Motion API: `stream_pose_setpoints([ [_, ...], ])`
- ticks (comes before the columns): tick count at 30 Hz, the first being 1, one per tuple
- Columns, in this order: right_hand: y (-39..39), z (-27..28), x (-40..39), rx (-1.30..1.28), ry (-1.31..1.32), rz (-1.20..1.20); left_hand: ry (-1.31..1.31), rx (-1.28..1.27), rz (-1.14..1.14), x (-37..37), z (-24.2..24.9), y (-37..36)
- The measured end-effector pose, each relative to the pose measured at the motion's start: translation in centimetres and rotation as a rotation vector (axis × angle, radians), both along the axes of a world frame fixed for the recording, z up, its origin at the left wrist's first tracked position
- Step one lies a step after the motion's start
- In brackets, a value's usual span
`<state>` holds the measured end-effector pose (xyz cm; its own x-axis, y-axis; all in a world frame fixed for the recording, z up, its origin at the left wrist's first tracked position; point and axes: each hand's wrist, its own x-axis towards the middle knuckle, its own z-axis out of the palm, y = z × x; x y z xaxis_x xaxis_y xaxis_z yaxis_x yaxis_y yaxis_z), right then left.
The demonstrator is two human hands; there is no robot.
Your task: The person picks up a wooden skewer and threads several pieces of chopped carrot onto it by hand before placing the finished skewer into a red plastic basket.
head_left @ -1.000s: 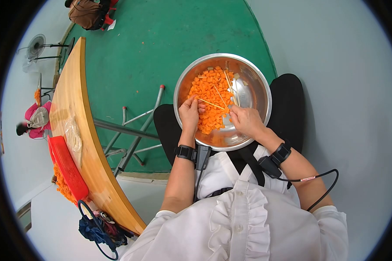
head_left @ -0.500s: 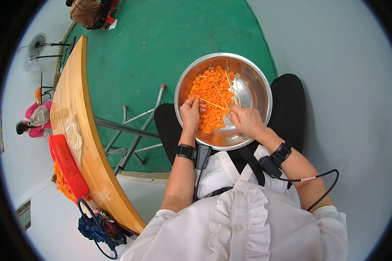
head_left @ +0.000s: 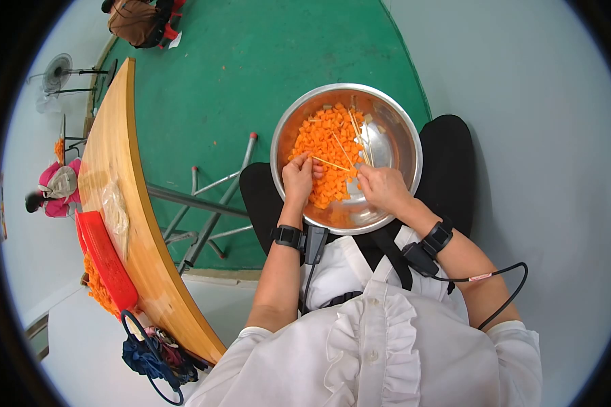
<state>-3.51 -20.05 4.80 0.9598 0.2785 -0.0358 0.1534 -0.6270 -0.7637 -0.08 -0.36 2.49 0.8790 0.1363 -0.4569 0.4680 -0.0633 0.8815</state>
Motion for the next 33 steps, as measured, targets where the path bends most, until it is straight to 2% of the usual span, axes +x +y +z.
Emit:
stream_pose_setpoints([
  [3, 0.0, -0.5, 0.2, 0.033, 0.028, -0.016, 0.113, -0.150, 0.026, 0.4, 0.4, 0.5],
  [6, 0.2, -0.4, 0.2, 0.111, 0.062, -0.040, 0.142, -0.427, 0.164, 0.7, 0.6, 0.7],
  [10, 0.2, 0.4, 0.3, 0.072, 0.101, -0.005, 0.218, -0.683, 0.197, 0.7, 0.1, 1.2],
  [17, 0.6, -0.7, 0.0, 0.189, 0.180, -0.028, 0.225, -0.822, 0.351, 0.2, -0.3, 0.3],
  [23, 1.0, 0.4, -0.2, 0.025, -0.010, 0.012, 0.268, -0.835, 0.343, 0.1, -0.7, 0.7],
  [29, 1.5, -1.2, -0.6, 0.098, -0.189, -0.005, 0.269, -0.808, 0.322, 0.0, -0.5, 0.7],
  [32, 1.2, -0.2, 0.1, 0.960, 1.110, -0.266, 0.276, -0.808, 0.313, -0.1, -0.3, 0.7],
  [33, 1.0, -0.4, 0.2, 1.056, 1.209, -0.259, 0.273, -0.810, 0.312, -0.1, -0.5, 0.7],
])
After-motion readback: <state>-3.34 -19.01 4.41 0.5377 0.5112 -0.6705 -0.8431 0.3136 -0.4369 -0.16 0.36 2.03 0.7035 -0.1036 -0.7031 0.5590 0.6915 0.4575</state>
